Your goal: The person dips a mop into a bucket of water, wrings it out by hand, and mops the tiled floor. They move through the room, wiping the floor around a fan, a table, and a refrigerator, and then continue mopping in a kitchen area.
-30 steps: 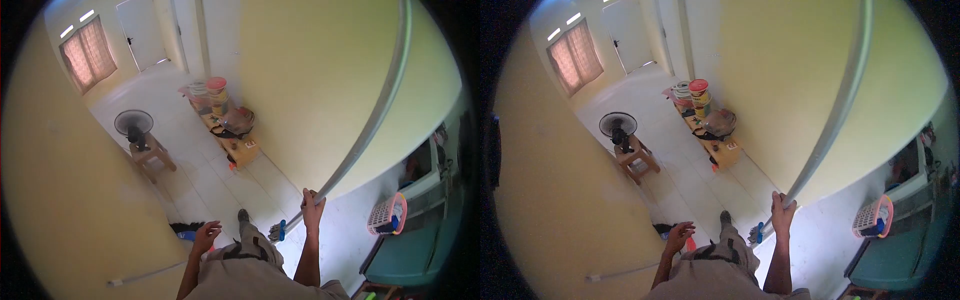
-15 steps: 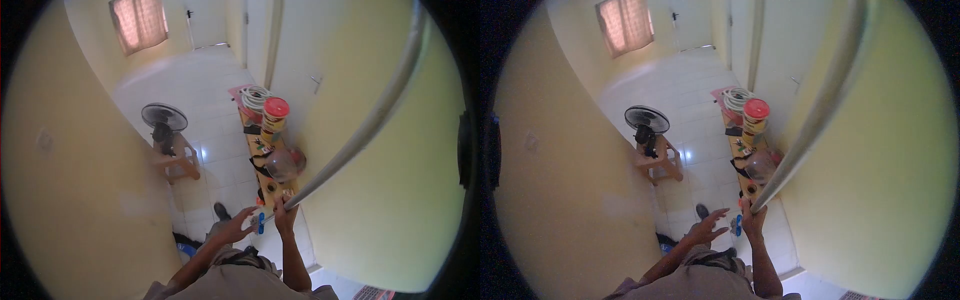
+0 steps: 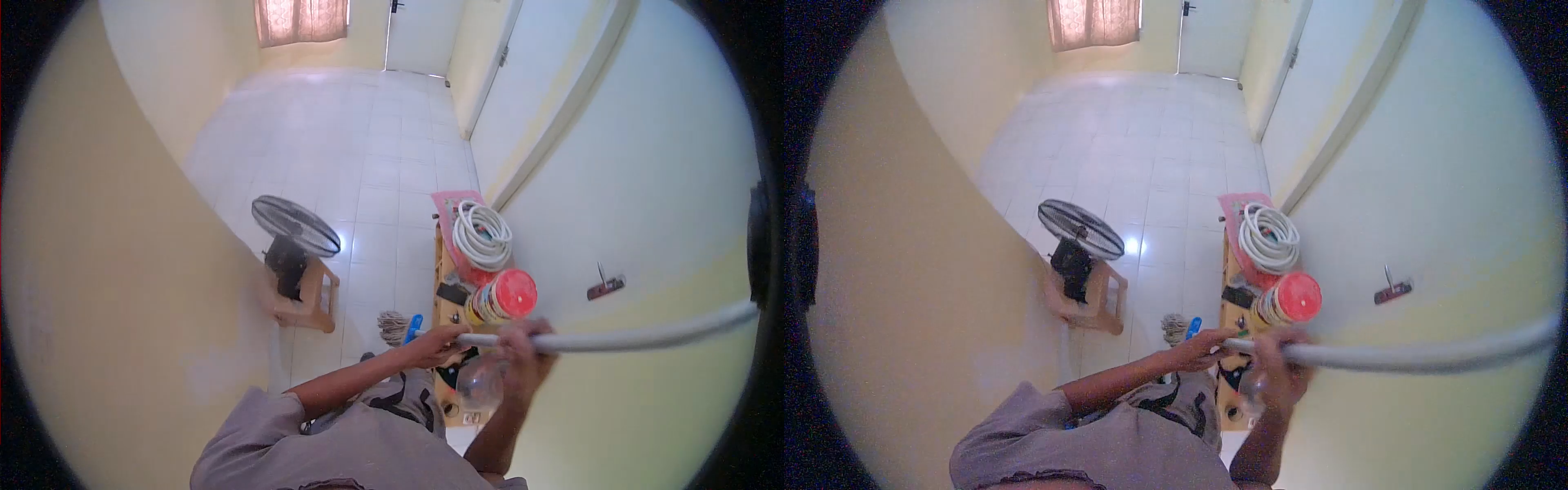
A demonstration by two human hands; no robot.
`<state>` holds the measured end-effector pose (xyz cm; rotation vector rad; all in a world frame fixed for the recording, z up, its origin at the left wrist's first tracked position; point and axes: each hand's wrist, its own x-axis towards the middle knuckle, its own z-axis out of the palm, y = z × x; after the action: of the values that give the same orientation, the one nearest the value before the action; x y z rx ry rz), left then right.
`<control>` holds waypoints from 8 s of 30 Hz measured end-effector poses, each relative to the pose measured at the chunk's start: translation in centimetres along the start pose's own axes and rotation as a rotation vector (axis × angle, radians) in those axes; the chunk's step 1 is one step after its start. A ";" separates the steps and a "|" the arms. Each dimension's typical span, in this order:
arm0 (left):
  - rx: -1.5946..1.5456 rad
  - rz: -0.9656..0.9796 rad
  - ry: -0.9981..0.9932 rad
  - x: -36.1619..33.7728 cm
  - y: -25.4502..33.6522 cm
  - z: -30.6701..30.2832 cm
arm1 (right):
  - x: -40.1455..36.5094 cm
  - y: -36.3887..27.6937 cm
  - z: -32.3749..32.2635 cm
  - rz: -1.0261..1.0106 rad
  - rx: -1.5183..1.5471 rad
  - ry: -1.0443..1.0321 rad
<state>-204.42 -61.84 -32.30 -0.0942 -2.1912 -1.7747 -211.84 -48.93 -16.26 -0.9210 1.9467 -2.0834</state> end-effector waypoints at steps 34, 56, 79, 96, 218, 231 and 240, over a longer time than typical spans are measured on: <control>0.518 -0.537 0.275 41.1 -48.3 -61.1 | 80.0 13.6 16.5 -0.761 0.216 0.574; 0.792 -0.264 0.608 73.1 -67.5 -100.4 | 103.7 48.8 61.6 0.360 -0.141 -0.531; 0.747 -0.656 -0.393 85.1 -81.3 -97.0 | 118.5 62.3 48.2 1.571 -0.230 -0.563; 0.943 -1.003 0.085 86.8 -94.7 -136.2 | 136.6 79.4 86.0 0.925 -0.166 -0.866; 0.245 -0.081 -0.193 125.1 -79.1 -96.0 | 151.8 46.7 60.3 0.702 -2.143 -0.120; 0.489 -0.294 0.323 107.5 -73.7 -120.5 | 152.6 48.9 66.3 0.241 -1.611 -0.468; 1.109 -1.321 0.332 71.7 -70.5 -138.9 | 136.1 58.4 87.1 0.413 -0.495 -1.032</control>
<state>-261.53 -222.13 -53.50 2.0261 -2.7017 -0.4150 -293.02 -199.80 -28.71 -1.1911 1.7844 -0.6363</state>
